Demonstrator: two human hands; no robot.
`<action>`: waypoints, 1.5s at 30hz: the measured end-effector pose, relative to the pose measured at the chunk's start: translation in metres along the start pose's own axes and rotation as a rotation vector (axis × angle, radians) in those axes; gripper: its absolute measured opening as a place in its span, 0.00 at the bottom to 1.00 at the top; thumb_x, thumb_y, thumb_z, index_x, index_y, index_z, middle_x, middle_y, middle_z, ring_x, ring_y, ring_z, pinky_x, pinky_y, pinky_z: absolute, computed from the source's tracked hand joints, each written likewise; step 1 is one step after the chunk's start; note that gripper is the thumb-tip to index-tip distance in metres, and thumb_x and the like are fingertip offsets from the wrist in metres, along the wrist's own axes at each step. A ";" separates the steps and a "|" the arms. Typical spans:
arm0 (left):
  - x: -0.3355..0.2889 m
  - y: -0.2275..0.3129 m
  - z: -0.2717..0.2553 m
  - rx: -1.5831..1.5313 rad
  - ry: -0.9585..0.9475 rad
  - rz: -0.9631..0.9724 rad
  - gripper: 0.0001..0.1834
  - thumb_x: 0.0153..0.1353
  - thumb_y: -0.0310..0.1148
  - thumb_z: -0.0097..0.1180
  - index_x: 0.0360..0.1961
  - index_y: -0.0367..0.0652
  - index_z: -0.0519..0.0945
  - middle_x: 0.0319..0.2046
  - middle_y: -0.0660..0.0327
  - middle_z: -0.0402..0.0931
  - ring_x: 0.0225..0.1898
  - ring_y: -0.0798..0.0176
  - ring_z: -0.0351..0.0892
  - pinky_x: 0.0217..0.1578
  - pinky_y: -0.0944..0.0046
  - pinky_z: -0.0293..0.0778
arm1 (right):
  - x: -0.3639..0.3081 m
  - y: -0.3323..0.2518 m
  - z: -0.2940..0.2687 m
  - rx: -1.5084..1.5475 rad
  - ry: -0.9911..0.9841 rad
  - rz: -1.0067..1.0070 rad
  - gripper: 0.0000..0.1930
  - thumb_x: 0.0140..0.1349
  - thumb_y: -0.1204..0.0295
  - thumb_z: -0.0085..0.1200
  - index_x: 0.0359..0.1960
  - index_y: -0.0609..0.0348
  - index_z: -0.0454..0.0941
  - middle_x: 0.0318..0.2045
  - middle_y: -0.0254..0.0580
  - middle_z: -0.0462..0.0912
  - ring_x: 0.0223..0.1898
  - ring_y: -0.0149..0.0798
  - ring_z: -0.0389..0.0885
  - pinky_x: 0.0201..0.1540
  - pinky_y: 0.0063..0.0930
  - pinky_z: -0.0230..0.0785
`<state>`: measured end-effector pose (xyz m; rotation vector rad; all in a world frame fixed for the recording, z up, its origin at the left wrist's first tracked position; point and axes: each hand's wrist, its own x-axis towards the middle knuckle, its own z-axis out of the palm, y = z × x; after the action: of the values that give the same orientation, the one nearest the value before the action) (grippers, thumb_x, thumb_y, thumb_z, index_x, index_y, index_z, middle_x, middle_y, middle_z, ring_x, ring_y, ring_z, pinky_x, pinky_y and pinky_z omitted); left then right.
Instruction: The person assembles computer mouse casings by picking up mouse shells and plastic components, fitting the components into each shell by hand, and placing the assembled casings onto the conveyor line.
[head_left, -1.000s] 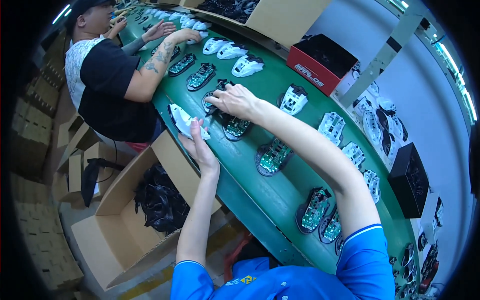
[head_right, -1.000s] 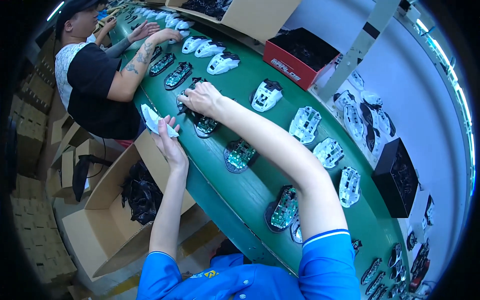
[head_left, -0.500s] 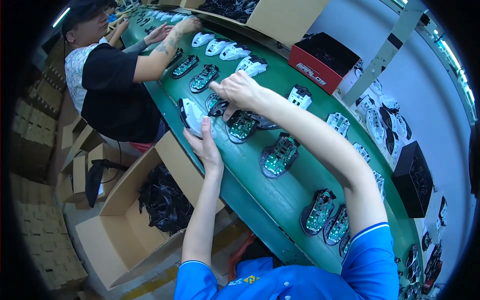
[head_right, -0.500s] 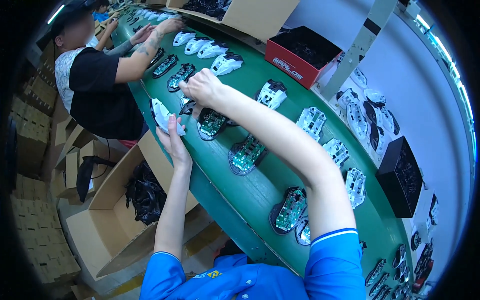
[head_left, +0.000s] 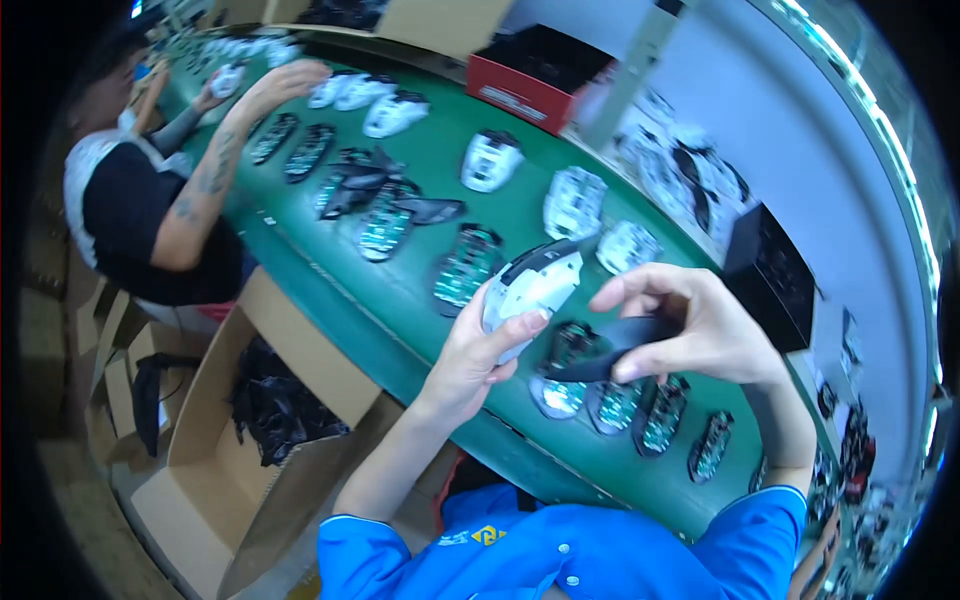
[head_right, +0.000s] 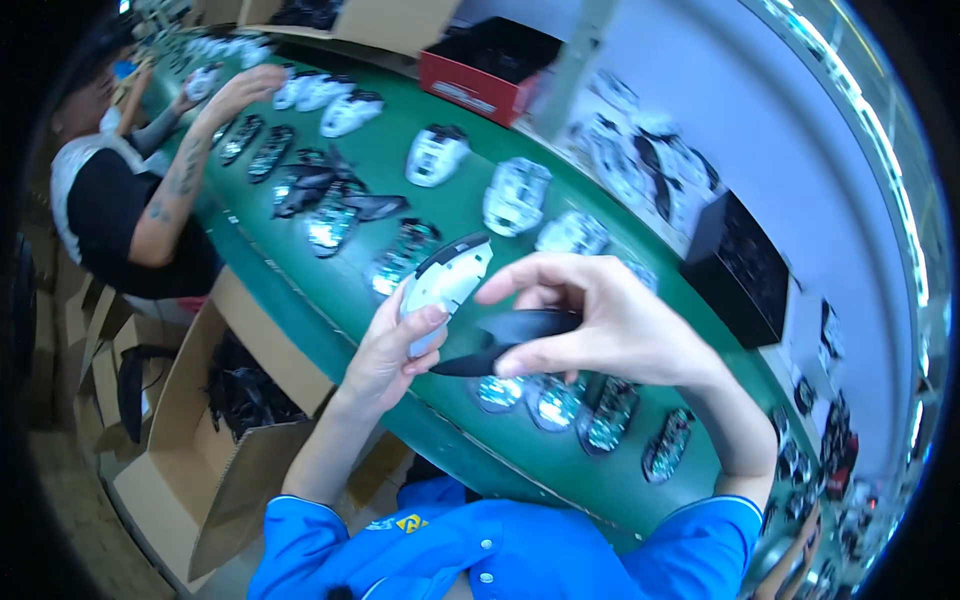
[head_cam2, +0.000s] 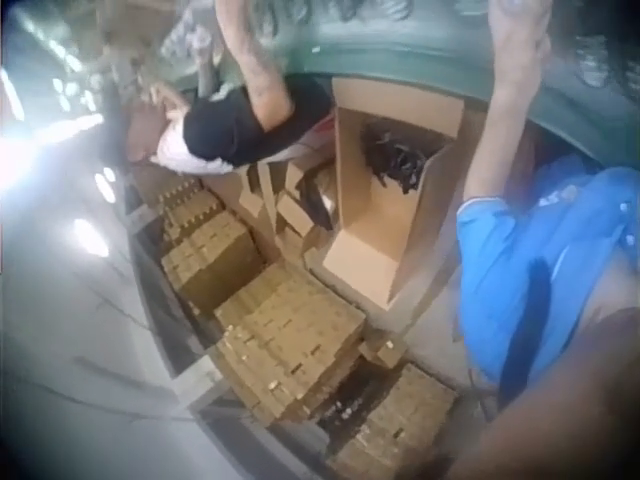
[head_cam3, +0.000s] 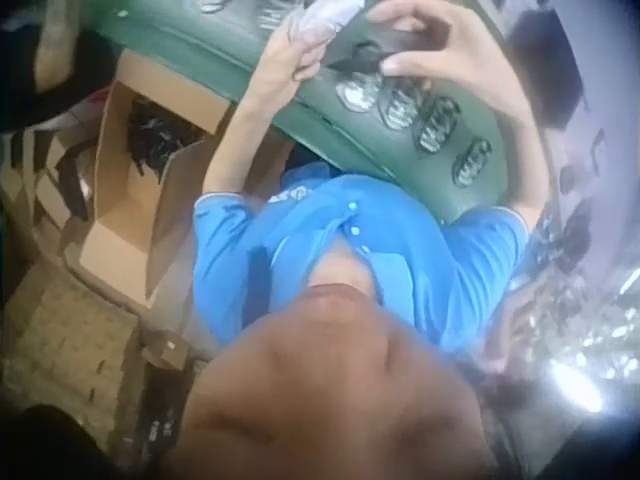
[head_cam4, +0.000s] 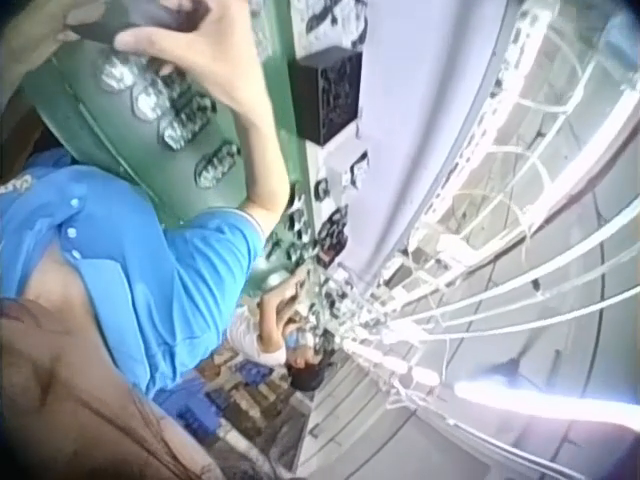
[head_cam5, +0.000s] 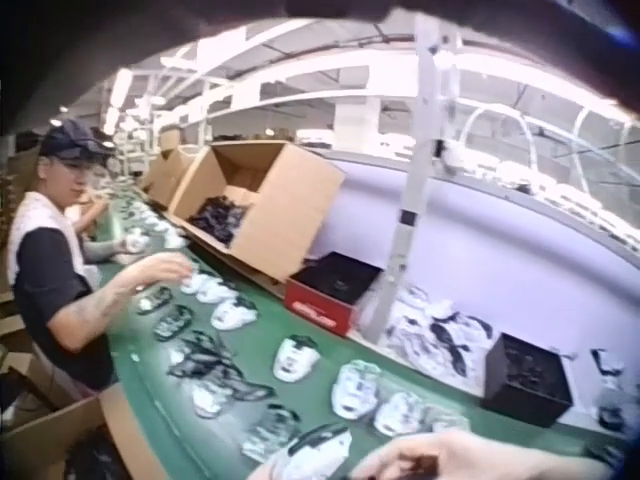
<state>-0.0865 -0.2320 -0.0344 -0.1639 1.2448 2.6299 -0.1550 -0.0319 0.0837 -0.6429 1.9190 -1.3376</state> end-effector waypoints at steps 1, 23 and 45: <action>-0.001 -0.001 0.013 0.028 -0.035 -0.063 0.34 0.55 0.41 0.64 0.58 0.41 0.62 0.37 0.69 0.70 0.25 0.83 0.63 0.14 0.80 0.52 | -0.011 0.009 0.001 0.080 0.075 0.082 0.22 0.46 0.75 0.70 0.45 0.63 0.79 0.35 0.30 0.80 0.30 0.18 0.73 0.30 0.11 0.65; -0.004 -0.035 0.096 0.544 -0.362 0.054 0.58 0.39 0.26 0.71 0.68 0.41 0.45 0.60 0.52 0.51 0.65 0.56 0.54 0.60 0.58 0.63 | -0.113 0.065 -0.008 -0.342 0.483 -0.344 0.16 0.40 0.74 0.71 0.35 0.56 0.85 0.26 0.33 0.68 0.32 0.32 0.67 0.32 0.24 0.62; -0.013 -0.032 0.089 0.775 -0.349 0.252 0.61 0.35 0.33 0.75 0.67 0.40 0.47 0.58 0.49 0.53 0.61 0.51 0.56 0.53 0.59 0.69 | -0.110 0.069 0.006 -0.281 0.500 -0.373 0.12 0.41 0.71 0.70 0.32 0.50 0.86 0.23 0.28 0.70 0.30 0.30 0.65 0.34 0.25 0.54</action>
<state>-0.0665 -0.1451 0.0006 0.5811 2.1080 2.0097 -0.0817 0.0683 0.0468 -0.9027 2.5120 -1.5812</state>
